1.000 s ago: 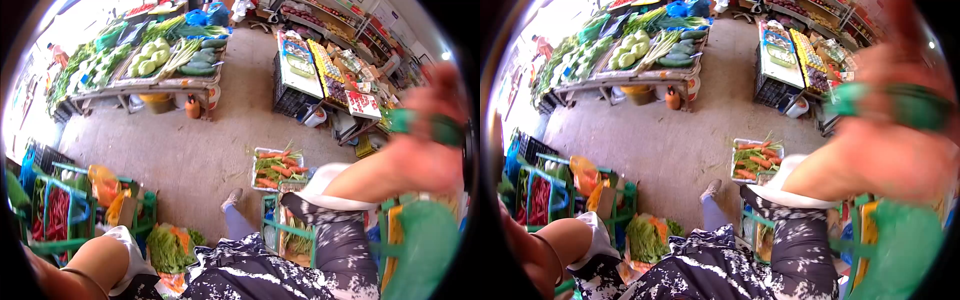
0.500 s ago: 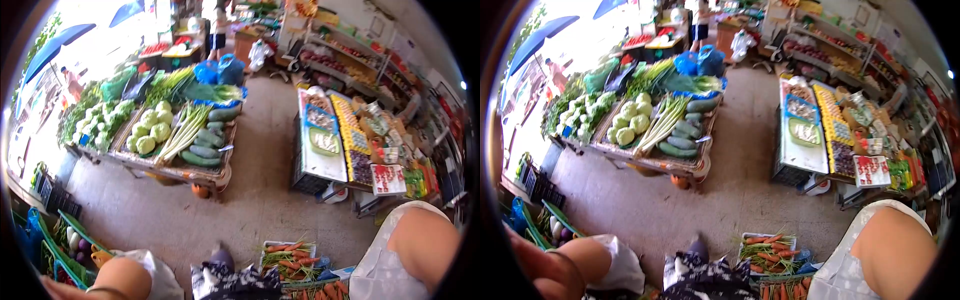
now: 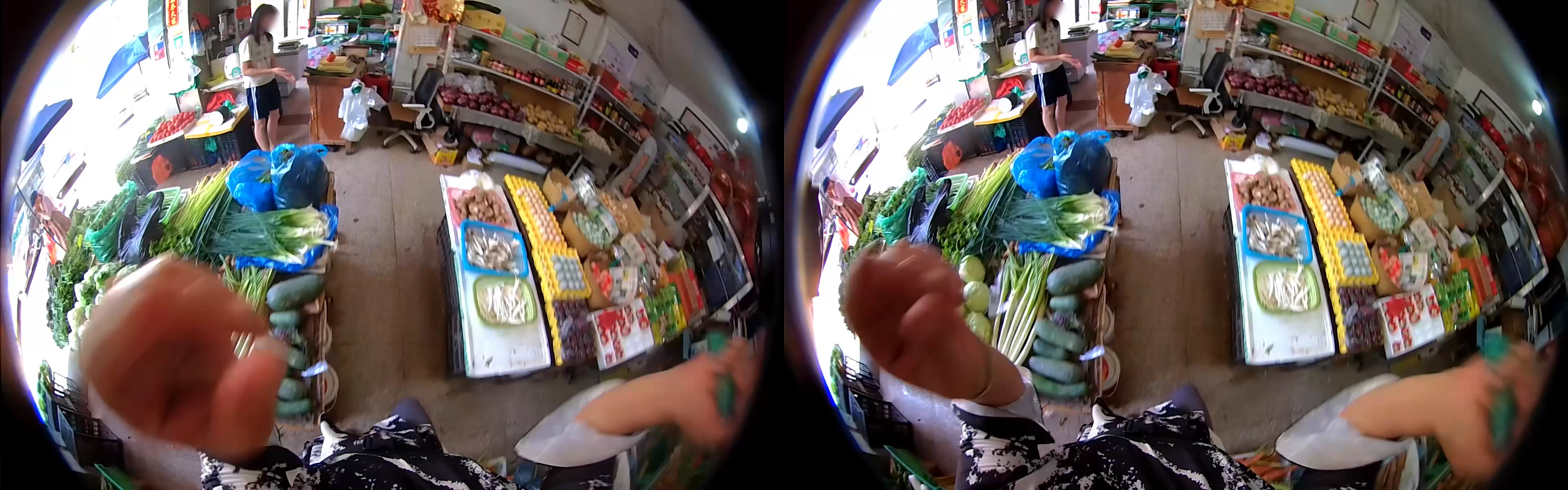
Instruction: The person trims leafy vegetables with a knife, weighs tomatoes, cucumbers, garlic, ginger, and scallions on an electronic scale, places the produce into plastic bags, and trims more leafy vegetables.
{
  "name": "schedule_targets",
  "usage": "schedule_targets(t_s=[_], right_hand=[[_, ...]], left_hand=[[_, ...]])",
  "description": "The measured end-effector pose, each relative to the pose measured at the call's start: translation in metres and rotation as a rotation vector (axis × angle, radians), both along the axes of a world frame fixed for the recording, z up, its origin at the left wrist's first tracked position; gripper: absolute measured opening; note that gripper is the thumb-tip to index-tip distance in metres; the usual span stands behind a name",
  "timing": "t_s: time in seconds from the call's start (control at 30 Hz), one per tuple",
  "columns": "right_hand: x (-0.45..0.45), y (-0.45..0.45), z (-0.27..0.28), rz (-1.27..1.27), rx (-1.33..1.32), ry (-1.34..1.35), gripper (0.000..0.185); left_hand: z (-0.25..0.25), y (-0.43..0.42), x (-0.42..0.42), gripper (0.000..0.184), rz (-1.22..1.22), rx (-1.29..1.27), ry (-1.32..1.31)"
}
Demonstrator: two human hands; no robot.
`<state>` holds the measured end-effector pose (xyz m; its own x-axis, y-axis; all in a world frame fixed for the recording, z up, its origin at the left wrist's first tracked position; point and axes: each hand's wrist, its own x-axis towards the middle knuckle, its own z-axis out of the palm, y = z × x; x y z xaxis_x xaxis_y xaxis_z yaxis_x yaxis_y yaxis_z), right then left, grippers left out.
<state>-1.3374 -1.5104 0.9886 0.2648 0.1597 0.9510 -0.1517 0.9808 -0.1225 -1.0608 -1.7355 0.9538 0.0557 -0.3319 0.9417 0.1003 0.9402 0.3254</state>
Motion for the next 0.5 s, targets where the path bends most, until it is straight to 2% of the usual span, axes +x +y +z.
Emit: schedule_targets(t_s=[0.03, 0.07, 0.1, 0.13, 0.17, 0.2, 0.27, 0.3, 0.33, 0.37, 0.47, 0.5], right_hand=[[-0.043, -0.021, -0.022, 0.115, 0.050, -0.165, 0.029], [-0.100, -0.045, -0.089, 0.985, 0.081, -0.512, 0.026], [-0.156, -0.069, -0.157, 1.697, -0.285, -0.792, 0.028], [-0.164, -0.101, -0.199, 1.643, -0.366, -1.254, 0.029], [-0.184, -0.133, -0.251, 1.523, -0.490, -1.525, 0.032], [-0.224, -0.148, -0.372, 1.589, -0.931, -1.429, 0.033], [-0.267, -0.167, -0.539, 1.187, -1.168, -2.087, 0.051], [-0.232, -0.201, -0.508, 1.116, -0.844, -2.386, 0.052], [-0.218, -0.243, -0.487, 1.219, -0.906, -2.533, 0.052], [-0.222, -0.289, -0.479, 1.324, -0.755, -2.643, 0.053], [-0.253, -0.425, -0.435, 1.643, -0.176, -2.600, 0.051], [-0.266, -0.469, -0.420, 1.656, -0.062, -2.582, 0.050]], left_hand=[[-0.010, -0.028, -0.038, 0.024, 0.049, 0.063, 0.098], [-0.027, -0.070, -0.059, 0.024, -0.010, 0.051, -0.083], [-0.043, -0.095, -0.079, 0.022, 0.009, 0.235, -0.304], [-0.067, -0.125, -0.100, 0.020, -0.029, 0.320, -0.409], [-0.093, -0.159, -0.120, 0.018, -0.069, 0.408, -0.522], [-0.122, -0.184, -0.136, 0.016, -0.060, 0.498, -0.622], [-0.169, -0.236, -0.167, 0.015, -0.031, 0.648, -0.771], [-0.196, -0.254, -0.177, 0.016, -0.027, 0.733, -0.847], [-0.225, -0.270, -0.188, 0.018, -0.008, 0.841, -0.852], [-0.242, -0.285, -0.198, 0.019, 0.008, 0.933, -0.849], [-0.276, -0.325, -0.230, 0.021, 0.043, 1.103, -0.864], [-0.287, -0.341, -0.240, 0.021, 0.023, 1.174, -0.868]])
